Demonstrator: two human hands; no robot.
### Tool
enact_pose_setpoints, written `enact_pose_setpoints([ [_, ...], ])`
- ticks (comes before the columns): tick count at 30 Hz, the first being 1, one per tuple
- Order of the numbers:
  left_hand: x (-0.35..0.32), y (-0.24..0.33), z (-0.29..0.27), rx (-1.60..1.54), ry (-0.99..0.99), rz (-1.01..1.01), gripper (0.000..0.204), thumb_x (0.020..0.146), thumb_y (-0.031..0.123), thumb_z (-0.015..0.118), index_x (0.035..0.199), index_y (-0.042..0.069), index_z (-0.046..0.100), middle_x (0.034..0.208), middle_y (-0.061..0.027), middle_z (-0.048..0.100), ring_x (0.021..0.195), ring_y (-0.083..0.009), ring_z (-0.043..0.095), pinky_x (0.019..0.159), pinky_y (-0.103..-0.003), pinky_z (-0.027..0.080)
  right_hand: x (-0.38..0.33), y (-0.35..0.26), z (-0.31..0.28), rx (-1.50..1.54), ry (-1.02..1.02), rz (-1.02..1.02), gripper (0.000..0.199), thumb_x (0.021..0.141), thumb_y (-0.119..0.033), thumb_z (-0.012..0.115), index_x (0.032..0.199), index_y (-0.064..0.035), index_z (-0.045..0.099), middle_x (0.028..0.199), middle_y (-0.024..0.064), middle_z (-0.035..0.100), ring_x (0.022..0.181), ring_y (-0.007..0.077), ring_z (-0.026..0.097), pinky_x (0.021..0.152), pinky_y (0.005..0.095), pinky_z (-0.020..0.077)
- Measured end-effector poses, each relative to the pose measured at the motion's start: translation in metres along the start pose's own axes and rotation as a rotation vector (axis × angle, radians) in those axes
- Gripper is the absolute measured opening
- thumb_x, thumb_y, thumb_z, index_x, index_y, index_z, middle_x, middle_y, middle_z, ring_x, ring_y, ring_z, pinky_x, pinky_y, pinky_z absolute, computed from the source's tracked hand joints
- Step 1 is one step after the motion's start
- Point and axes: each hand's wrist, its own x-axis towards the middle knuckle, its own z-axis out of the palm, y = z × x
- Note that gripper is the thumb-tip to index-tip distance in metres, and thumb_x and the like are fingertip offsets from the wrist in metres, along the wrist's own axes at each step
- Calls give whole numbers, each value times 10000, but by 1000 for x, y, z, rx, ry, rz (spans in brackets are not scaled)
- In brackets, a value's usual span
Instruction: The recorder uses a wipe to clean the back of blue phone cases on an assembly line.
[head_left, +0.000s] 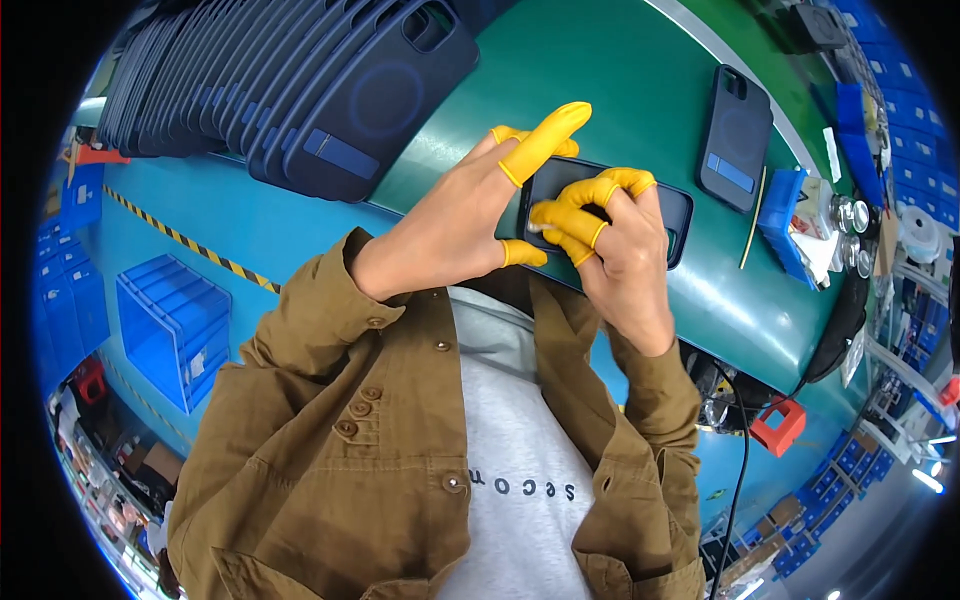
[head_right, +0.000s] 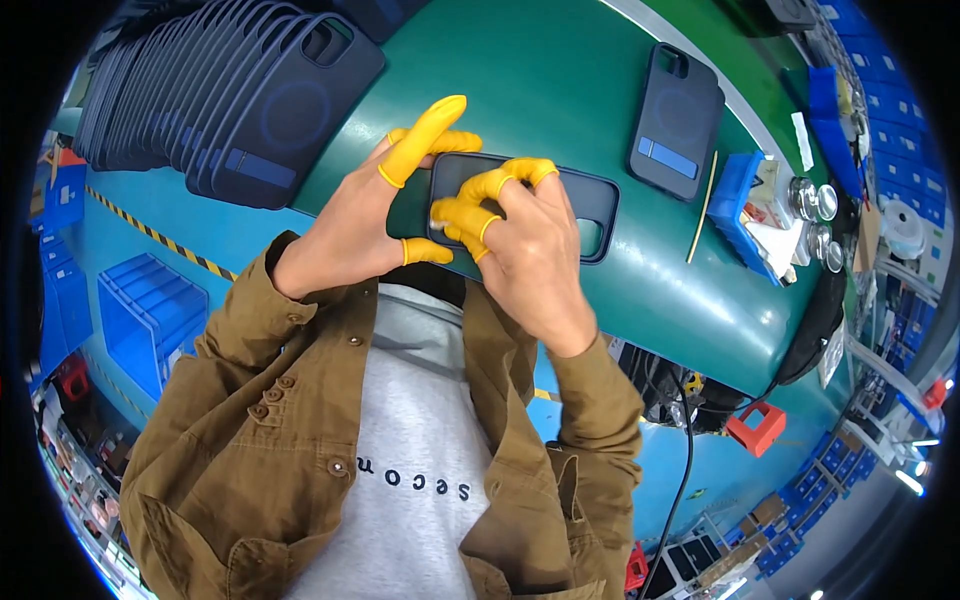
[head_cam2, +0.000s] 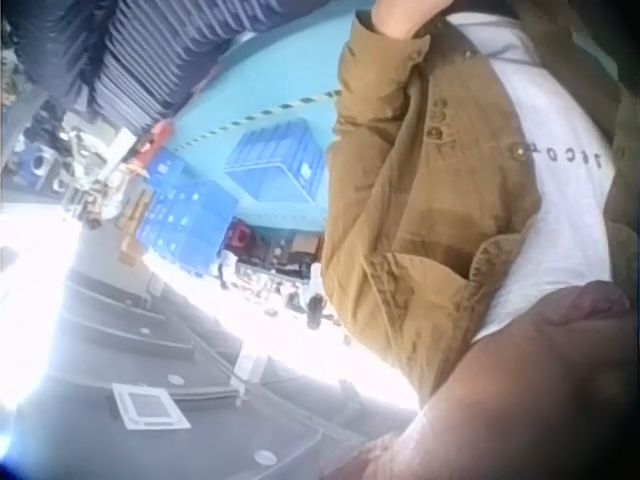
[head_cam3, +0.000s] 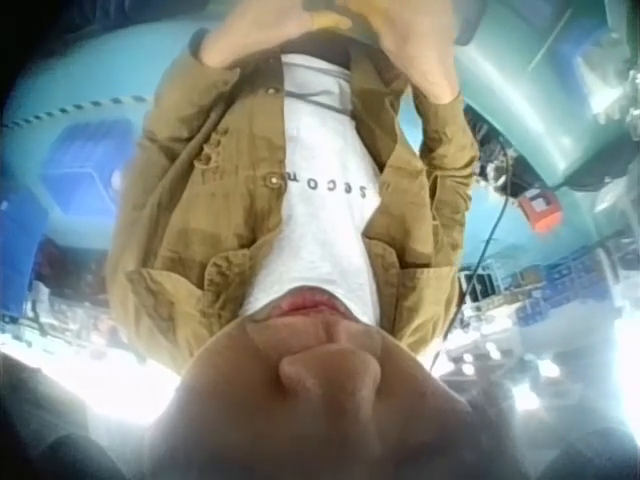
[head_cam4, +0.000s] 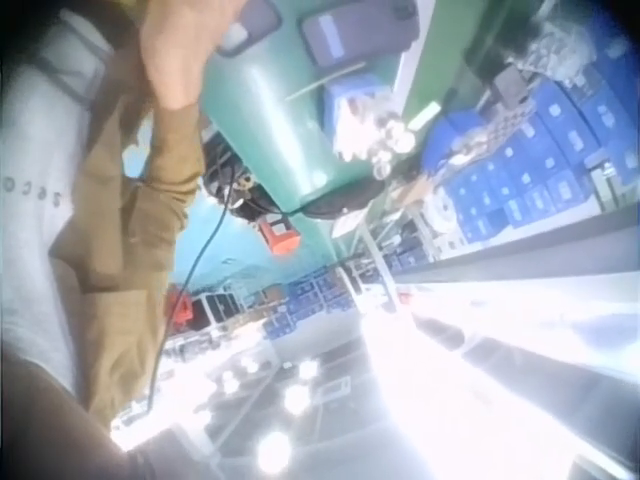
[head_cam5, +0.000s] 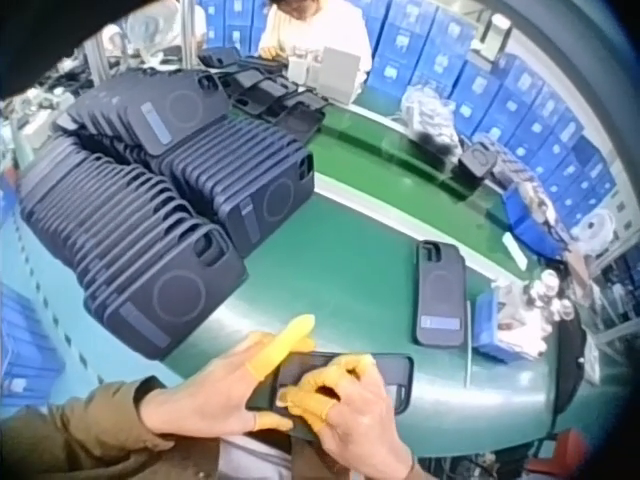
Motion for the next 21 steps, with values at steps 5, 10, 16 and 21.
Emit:
enact_pose_setpoints([
  [5,0,-2,-1,-11,5,56,1172,607,12,891,1587,113,255,1389,-97,567,1190,-318,521,1058,-404,463,-1,11,-29,-8,-174,-86,331,626,-39,744,926,-172,790,943,7,641,929,276,556,816,376,472],
  [10,-1,4,-2,-16,-17,-8,1188,595,-10,887,1590,131,253,1388,-100,571,1189,-320,529,1065,-411,463,-30,27,-71,-236,-122,62,272,681,-34,781,934,-134,783,923,34,667,912,296,568,786,390,476],
  [16,0,4,0,-16,-37,-17,1181,599,-14,881,1589,127,253,1400,-100,569,1234,-326,527,1080,-428,459,-45,20,-48,-166,163,234,195,743,-26,789,932,-58,751,906,84,680,889,297,585,790,386,469],
  [21,1,2,-3,6,-44,-13,1169,605,1,881,1587,115,257,1413,-104,565,1273,-329,516,1089,-439,451,-39,3,-17,-182,203,187,209,725,-61,823,914,-62,733,878,87,661,846,324,581,730,428,461],
])
